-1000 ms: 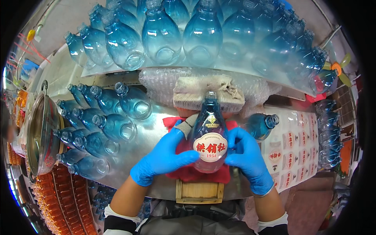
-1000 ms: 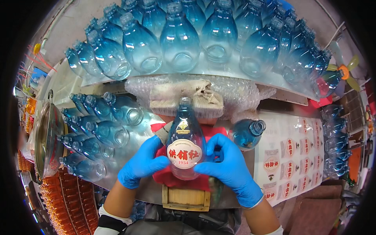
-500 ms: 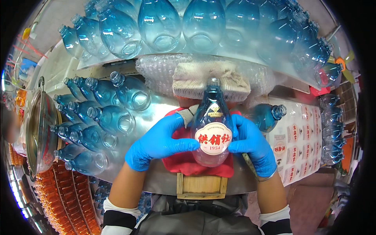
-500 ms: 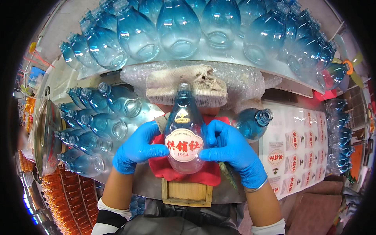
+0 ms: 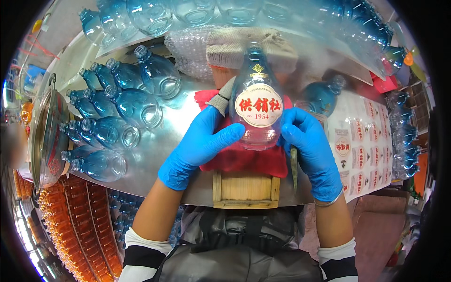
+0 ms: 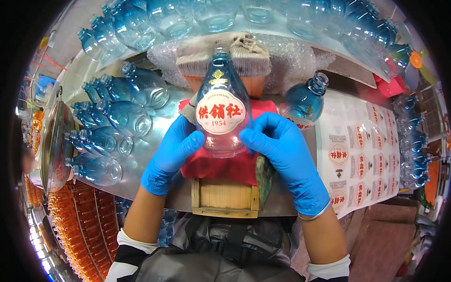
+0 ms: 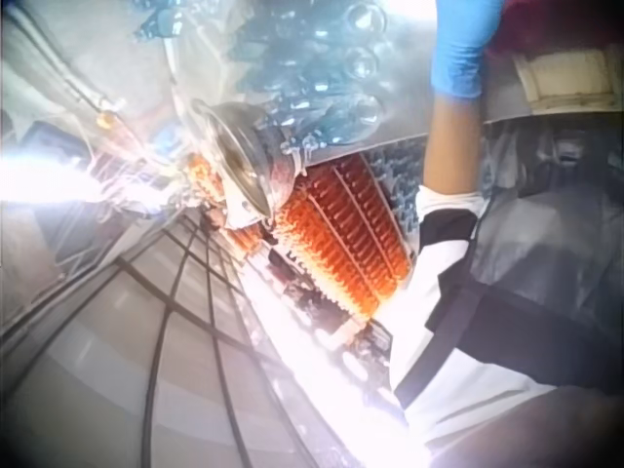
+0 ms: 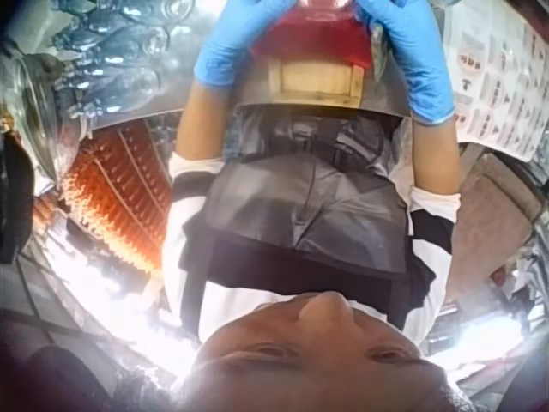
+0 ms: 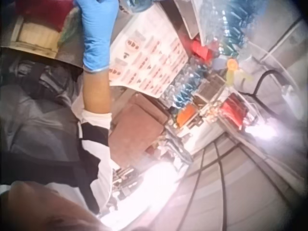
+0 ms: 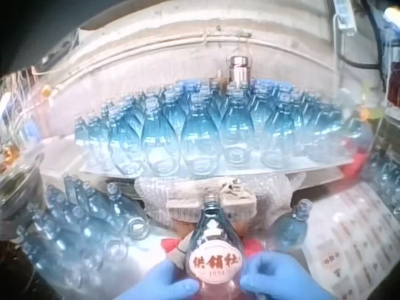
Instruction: The person applies circular labels to blue glass bottles using a green sponge to smooth them out. They repeatedly pick up bottles, apply labels, and wipe the surface to ensure adhesion. The person also briefly dips a bottle into a metal pot of liquid during the process.
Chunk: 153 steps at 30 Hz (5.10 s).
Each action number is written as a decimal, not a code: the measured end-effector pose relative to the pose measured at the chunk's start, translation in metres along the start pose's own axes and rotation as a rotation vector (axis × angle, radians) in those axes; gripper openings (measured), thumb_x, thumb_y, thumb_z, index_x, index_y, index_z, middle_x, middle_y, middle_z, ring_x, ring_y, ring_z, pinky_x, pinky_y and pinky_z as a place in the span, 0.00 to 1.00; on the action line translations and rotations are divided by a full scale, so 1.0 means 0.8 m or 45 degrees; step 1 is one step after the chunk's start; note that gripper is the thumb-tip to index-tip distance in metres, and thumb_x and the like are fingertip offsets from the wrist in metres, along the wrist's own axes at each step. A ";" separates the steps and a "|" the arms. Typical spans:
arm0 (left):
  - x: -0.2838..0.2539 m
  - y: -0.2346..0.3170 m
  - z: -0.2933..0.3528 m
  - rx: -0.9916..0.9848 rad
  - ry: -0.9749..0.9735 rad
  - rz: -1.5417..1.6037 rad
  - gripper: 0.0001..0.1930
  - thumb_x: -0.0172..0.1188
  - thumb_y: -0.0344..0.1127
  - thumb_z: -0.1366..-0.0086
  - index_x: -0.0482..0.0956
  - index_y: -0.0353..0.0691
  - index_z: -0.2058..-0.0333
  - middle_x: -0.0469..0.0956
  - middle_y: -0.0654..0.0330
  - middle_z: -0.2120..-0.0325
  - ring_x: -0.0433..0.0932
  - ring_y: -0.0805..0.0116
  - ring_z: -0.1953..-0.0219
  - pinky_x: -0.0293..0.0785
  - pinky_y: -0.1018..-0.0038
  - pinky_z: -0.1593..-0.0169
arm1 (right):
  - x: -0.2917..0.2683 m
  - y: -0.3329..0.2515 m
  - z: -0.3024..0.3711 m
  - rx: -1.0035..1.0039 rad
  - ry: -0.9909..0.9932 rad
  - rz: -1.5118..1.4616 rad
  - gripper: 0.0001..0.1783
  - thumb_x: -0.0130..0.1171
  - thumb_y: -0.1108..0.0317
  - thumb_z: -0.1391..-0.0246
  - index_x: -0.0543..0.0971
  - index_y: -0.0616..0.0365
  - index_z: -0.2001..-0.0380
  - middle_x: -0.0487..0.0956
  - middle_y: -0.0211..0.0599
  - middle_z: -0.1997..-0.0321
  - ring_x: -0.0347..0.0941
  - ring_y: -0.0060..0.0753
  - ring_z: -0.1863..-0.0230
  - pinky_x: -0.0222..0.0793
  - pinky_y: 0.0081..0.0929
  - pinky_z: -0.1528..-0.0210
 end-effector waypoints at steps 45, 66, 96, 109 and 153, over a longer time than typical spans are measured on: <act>0.009 0.007 0.011 -0.046 -0.012 0.083 0.40 0.52 0.34 0.39 0.37 0.35 0.36 0.40 0.51 0.35 0.42 0.63 0.34 0.38 0.69 0.34 | 0.013 -0.012 -0.004 -0.084 -0.006 0.019 0.38 0.64 0.70 0.55 0.61 0.59 0.40 0.71 0.29 0.50 0.65 0.12 0.71 0.65 0.12 0.68; 0.005 0.012 0.013 0.029 0.013 -0.048 0.43 0.55 0.40 0.42 0.38 0.34 0.36 0.40 0.51 0.34 0.41 0.61 0.33 0.36 0.69 0.34 | -0.026 -0.031 0.064 -0.195 0.463 -0.068 0.13 0.60 0.65 0.48 0.73 0.60 0.62 0.75 0.30 0.66 0.70 0.18 0.63 0.68 0.19 0.60; 0.002 0.008 -0.007 -0.316 0.028 0.037 0.45 0.58 0.45 0.43 0.41 0.32 0.37 0.48 0.53 0.37 0.49 0.62 0.35 0.44 0.68 0.35 | 0.003 0.003 -0.024 0.042 0.023 -0.194 0.16 0.68 0.68 0.57 0.68 0.53 0.70 0.66 0.22 0.72 0.61 0.12 0.72 0.60 0.12 0.70; 0.000 -0.006 -0.005 -0.192 0.096 0.216 0.42 0.52 0.51 0.42 0.45 0.30 0.38 0.54 0.53 0.39 0.54 0.63 0.37 0.48 0.69 0.36 | -0.002 0.000 -0.019 0.116 0.070 -0.172 0.10 0.60 0.69 0.49 0.69 0.57 0.69 0.68 0.23 0.72 0.62 0.12 0.72 0.61 0.14 0.71; 0.005 0.008 -0.002 0.073 0.550 0.050 0.26 0.43 0.38 0.33 0.54 0.32 0.40 0.63 0.45 0.46 0.63 0.51 0.44 0.57 0.69 0.41 | -0.019 0.015 -0.028 0.204 0.272 -0.063 0.16 0.55 0.54 0.45 0.72 0.55 0.75 0.68 0.22 0.75 0.61 0.15 0.74 0.59 0.16 0.71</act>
Point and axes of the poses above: each hand's wrist, its own z-axis away from the middle knuckle, its own x-axis out of the palm, y = z × x, the point moved 7 cm from there along -z, towards the middle knuckle
